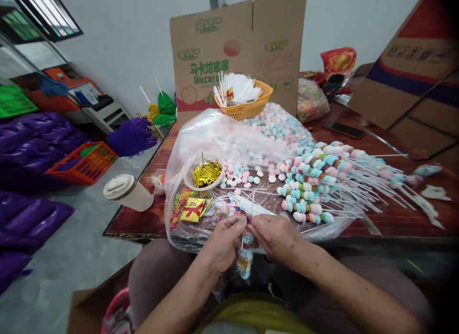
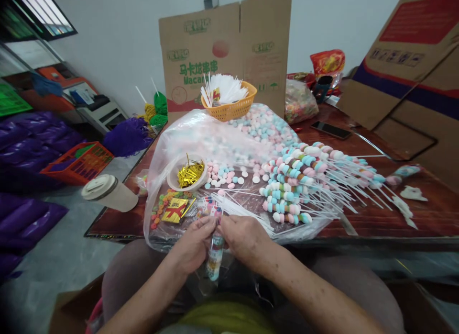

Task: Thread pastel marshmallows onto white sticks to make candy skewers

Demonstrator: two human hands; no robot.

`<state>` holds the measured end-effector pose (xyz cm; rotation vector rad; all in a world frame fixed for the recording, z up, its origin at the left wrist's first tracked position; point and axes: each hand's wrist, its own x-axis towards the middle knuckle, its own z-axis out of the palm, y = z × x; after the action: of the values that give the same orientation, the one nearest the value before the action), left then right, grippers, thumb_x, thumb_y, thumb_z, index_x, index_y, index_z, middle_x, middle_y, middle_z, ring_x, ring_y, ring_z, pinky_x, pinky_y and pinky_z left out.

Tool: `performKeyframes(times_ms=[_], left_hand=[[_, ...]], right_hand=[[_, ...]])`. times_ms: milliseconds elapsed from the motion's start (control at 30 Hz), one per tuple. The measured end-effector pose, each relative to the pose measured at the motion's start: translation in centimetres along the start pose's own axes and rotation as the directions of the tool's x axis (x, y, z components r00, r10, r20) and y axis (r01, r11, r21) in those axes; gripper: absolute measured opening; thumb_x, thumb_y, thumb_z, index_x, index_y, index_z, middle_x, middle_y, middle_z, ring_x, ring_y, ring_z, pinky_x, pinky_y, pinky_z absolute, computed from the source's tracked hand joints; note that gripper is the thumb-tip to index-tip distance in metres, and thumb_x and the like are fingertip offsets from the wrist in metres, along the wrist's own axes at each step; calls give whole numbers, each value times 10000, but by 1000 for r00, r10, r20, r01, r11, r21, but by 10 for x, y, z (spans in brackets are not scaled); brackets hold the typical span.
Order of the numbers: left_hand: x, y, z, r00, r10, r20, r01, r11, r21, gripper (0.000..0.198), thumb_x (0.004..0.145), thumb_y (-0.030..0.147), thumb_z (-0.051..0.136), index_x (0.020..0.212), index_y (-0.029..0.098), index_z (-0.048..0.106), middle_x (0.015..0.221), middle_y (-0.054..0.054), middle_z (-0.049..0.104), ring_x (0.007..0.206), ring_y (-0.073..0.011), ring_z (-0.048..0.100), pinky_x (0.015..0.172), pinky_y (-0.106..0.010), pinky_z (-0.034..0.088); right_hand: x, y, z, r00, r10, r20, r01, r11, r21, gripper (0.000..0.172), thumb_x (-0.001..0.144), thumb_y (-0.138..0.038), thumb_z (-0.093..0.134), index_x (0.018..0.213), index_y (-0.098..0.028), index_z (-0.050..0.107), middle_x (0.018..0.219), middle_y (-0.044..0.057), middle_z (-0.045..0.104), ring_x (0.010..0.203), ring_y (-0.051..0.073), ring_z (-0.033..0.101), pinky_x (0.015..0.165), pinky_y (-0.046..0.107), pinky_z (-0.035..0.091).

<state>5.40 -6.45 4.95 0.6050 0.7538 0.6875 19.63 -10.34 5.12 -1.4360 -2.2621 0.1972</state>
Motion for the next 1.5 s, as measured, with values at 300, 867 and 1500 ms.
performKeyframes(times_ms=[300,867,1500], left_hand=[[-5,-5,-4,956,238,-169,-179,935,305,315,639,362,707,859,159,609,687,3,617,665,-111,562,639,-205,406],[-35,58,-9,989,81,127,-82,997,8,743,627,800,325,870,197,682,783,-98,689,844,-266,607,774,-401,424],[-23,21,-1,942,-171,290,-135,597,790,299,726,426,571,551,184,564,547,-8,503,534,-132,414,581,-265,303]], right_hand=[[7,8,-17,998,-64,4,64,984,-167,220,825,-98,338,728,-164,524,649,66,541,577,155,458,540,284,327],[14,-49,6,904,401,148,-312,380,871,253,835,-303,390,608,-191,380,523,-54,363,498,81,342,485,208,306],[-39,3,-15,934,202,295,-351,678,646,286,873,-299,368,650,-180,501,578,-27,517,532,97,460,486,193,376]])
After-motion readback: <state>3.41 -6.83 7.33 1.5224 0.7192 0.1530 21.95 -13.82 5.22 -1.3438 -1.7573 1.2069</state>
